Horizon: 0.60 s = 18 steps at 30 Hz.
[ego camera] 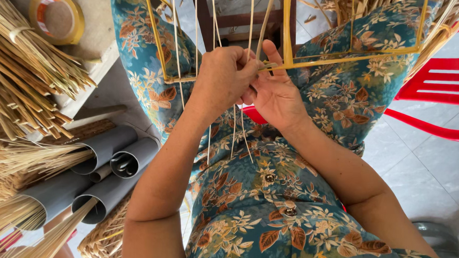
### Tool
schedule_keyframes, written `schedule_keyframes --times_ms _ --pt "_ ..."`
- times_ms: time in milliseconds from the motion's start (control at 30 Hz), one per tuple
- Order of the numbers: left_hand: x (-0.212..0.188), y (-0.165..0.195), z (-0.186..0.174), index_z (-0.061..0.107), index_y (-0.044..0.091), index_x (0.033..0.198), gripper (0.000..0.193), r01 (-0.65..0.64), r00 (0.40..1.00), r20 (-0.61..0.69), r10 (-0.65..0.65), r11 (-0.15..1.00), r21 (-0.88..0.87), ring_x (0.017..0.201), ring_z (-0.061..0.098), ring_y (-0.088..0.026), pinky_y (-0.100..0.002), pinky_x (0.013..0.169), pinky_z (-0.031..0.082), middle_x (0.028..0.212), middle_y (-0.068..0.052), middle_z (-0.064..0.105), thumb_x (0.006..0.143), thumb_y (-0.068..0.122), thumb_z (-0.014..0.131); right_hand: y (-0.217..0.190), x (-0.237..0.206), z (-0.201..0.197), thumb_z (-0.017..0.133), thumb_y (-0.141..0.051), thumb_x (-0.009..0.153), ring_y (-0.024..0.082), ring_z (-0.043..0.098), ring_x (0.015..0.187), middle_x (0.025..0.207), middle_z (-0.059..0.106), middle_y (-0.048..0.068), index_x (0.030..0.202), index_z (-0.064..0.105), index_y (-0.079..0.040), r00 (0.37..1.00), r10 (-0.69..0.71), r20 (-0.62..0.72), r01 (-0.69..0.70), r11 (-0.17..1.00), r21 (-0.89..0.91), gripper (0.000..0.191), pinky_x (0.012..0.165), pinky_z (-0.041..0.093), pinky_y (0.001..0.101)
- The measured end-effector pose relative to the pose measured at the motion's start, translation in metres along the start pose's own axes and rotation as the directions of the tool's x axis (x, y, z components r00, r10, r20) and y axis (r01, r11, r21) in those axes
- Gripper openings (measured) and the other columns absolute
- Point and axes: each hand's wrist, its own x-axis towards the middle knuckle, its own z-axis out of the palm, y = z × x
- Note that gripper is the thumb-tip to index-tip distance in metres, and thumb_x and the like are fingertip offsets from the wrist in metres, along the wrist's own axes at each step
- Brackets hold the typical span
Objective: The person sits with a square bamboo frame across their lap and weaves thin bamboo strips between the frame bars, threading and tightening each strip by hand and reaching to a pile of strips for new pieces as the woven lattice grows.
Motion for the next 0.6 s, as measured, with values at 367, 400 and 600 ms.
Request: schedule_keyframes --times_ms 367,400,600 --pt "0.0 -0.01 0.0 0.061 0.0 0.083 0.031 -0.196 0.978 -0.017 0.21 0.937 0.291 0.044 0.07 -0.018 -0.03 0.045 0.053 0.058 -0.01 0.065 0.106 0.02 0.059 -0.017 -0.028 0.01 0.072 -0.006 0.103 0.01 0.061 0.095 0.108 0.065 0.007 0.111 0.072 0.002 0.975 -0.22 0.027 0.061 0.148 -0.987 0.012 0.083 0.05 0.023" --pt "-0.001 -0.011 0.001 0.06 0.0 0.085 0.029 -0.187 0.978 -0.031 0.204 0.938 0.292 0.044 0.069 -0.018 -0.03 0.043 0.052 0.058 -0.01 0.064 0.106 0.02 0.058 -0.022 -0.033 0.022 0.073 -0.006 0.102 0.011 0.06 0.093 0.106 0.062 0.007 0.109 0.072 0.004 0.969 -0.219 0.112 0.113 -0.01 -0.994 0.012 0.08 0.049 0.0232" --pt "-0.004 -0.015 -0.012 0.053 0.005 0.108 0.01 -0.124 0.981 0.133 0.145 0.981 -0.149 0.053 0.072 -0.012 -0.024 0.041 0.056 0.097 -0.002 0.074 0.099 0.006 0.056 -0.07 -0.026 0.091 0.065 -0.012 0.102 0.006 0.069 0.078 0.085 0.074 0.002 0.106 0.072 0.002 0.992 0.06 -0.112 -0.122 0.2 -0.972 0.017 0.072 0.055 0.0199"
